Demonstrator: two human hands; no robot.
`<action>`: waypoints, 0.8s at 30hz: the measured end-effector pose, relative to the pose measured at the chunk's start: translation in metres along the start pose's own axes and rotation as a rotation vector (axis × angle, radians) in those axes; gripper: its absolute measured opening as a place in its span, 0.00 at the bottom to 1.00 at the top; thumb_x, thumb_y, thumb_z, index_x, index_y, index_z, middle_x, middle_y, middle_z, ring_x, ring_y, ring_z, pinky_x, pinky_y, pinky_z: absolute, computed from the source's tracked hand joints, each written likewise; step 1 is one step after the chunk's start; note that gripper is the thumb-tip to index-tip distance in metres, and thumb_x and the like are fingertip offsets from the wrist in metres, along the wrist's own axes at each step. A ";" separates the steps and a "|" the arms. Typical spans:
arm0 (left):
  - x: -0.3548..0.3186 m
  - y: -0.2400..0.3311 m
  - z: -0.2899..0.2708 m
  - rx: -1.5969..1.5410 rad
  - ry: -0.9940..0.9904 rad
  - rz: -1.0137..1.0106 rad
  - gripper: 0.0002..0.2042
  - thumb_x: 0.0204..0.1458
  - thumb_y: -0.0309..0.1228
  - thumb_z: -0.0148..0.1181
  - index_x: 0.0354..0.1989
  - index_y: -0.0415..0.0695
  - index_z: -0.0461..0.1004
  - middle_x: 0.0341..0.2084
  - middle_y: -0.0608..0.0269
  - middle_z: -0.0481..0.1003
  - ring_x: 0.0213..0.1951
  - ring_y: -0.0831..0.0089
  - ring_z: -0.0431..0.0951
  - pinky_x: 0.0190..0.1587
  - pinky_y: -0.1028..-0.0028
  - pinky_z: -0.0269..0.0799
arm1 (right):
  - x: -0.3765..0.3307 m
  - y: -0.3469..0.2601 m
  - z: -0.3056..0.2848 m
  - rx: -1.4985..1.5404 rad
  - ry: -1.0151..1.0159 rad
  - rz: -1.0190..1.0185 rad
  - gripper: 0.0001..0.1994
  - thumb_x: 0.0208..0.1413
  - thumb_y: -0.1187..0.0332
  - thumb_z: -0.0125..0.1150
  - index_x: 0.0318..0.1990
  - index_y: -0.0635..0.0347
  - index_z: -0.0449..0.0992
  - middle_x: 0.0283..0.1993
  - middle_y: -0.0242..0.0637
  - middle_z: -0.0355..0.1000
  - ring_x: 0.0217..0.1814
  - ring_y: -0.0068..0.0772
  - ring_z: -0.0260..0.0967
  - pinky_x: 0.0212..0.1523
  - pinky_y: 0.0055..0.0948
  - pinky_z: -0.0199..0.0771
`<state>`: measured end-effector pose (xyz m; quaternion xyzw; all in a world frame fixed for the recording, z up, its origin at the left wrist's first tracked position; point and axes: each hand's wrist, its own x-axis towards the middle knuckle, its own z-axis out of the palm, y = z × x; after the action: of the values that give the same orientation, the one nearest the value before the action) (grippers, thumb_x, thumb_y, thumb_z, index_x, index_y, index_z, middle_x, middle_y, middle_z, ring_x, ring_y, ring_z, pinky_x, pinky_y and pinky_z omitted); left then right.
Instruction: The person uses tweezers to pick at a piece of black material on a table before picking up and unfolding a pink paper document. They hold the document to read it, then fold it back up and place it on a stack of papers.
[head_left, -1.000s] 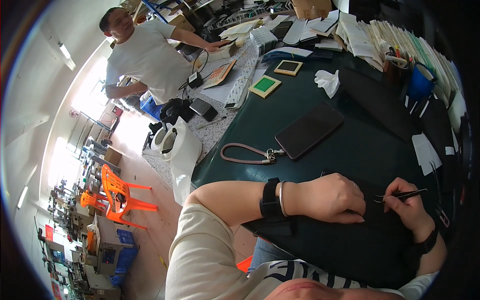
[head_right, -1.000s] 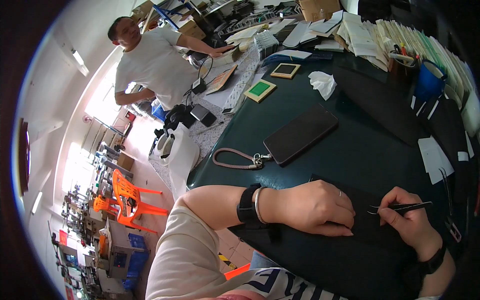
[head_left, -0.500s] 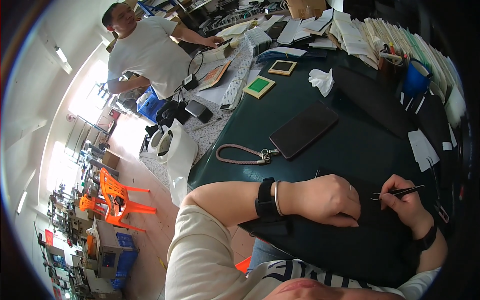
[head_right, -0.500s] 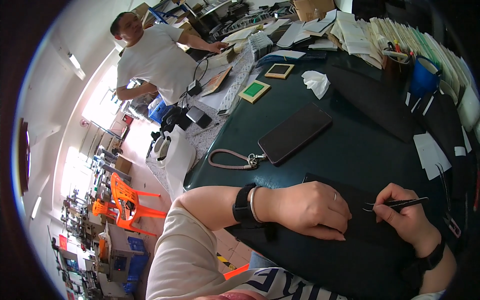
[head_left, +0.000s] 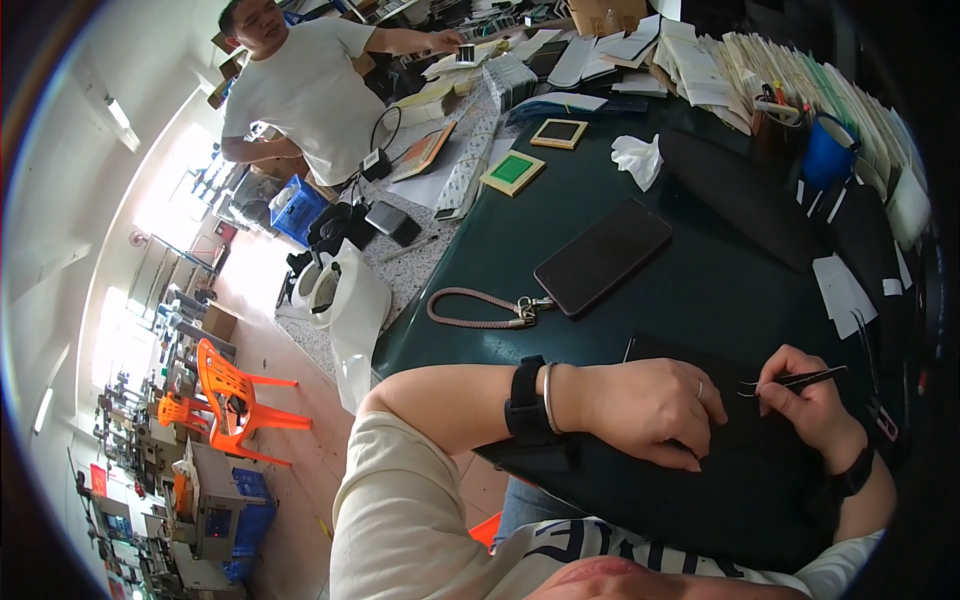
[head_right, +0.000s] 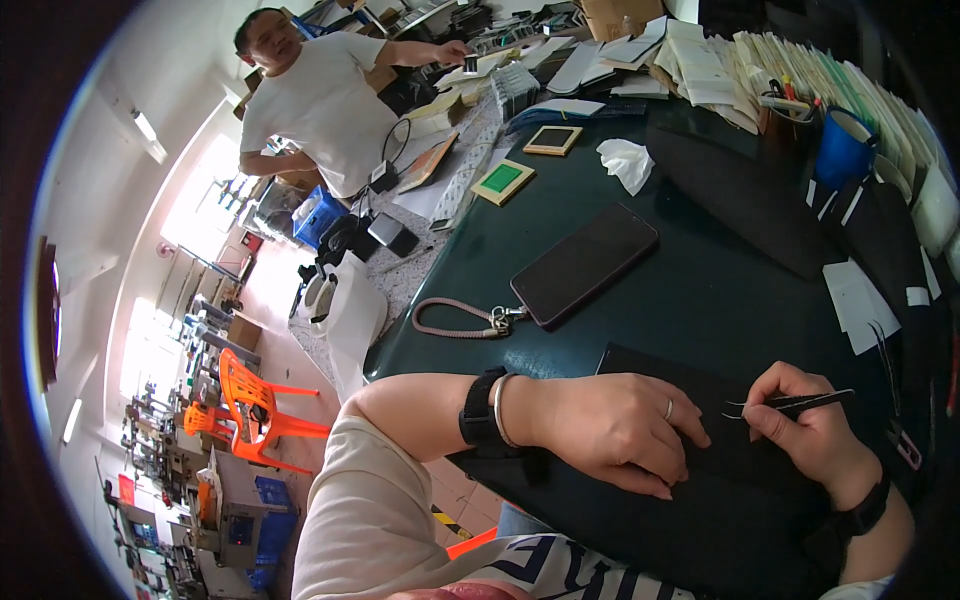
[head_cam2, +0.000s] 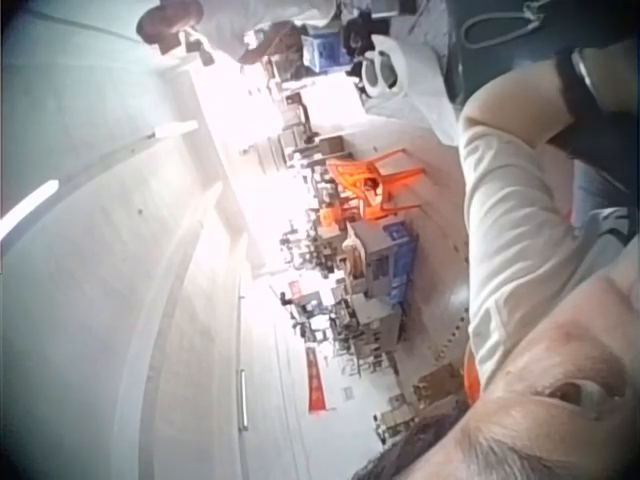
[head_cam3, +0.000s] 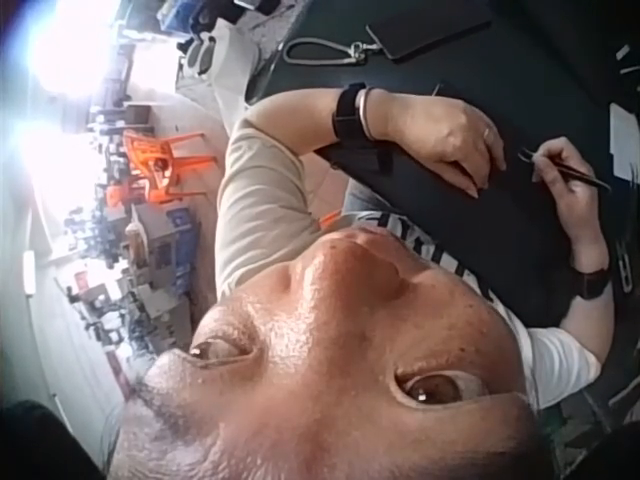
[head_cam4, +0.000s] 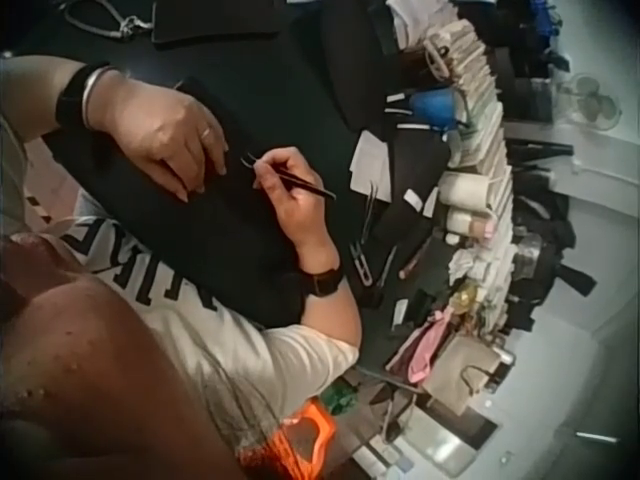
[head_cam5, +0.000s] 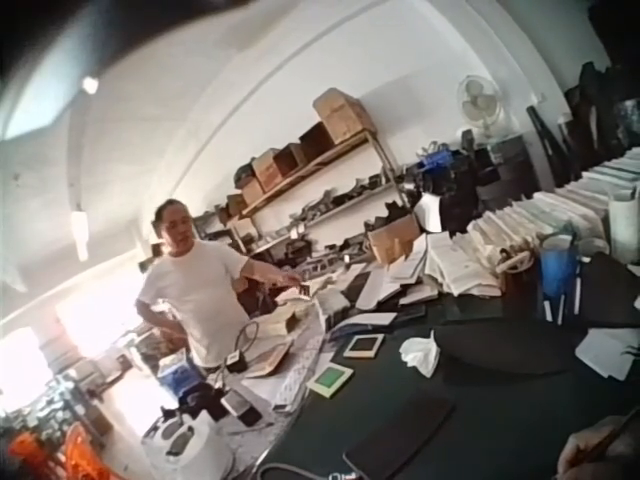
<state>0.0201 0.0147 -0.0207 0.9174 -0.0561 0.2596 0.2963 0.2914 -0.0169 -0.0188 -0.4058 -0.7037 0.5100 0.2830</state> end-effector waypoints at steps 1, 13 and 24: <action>0.000 0.000 0.000 -0.001 0.000 0.000 0.08 0.57 0.33 0.65 0.32 0.41 0.81 0.30 0.62 0.82 0.45 0.57 0.82 0.50 0.60 0.76 | 0.000 0.000 0.000 -0.004 -0.001 -0.005 0.14 0.64 0.56 0.62 0.36 0.58 0.72 0.25 0.30 0.72 0.26 0.21 0.69 0.30 0.20 0.68; -0.002 0.003 -0.001 0.040 -0.039 -0.052 0.10 0.59 0.34 0.63 0.32 0.40 0.81 0.30 0.61 0.82 0.46 0.57 0.82 0.53 0.60 0.76 | -0.001 -0.002 0.001 0.001 0.017 0.020 0.13 0.64 0.58 0.62 0.37 0.58 0.73 0.26 0.31 0.72 0.27 0.21 0.69 0.31 0.22 0.68; -0.003 0.004 -0.002 0.056 -0.062 -0.081 0.10 0.59 0.34 0.63 0.32 0.40 0.81 0.31 0.59 0.83 0.46 0.58 0.83 0.54 0.59 0.77 | 0.000 -0.003 0.002 0.016 0.027 0.001 0.13 0.64 0.58 0.62 0.38 0.58 0.72 0.27 0.32 0.73 0.28 0.21 0.70 0.31 0.22 0.68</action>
<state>0.0157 0.0129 -0.0185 0.9344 -0.0209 0.2205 0.2791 0.2888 -0.0186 -0.0164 -0.4108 -0.6956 0.5100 0.2954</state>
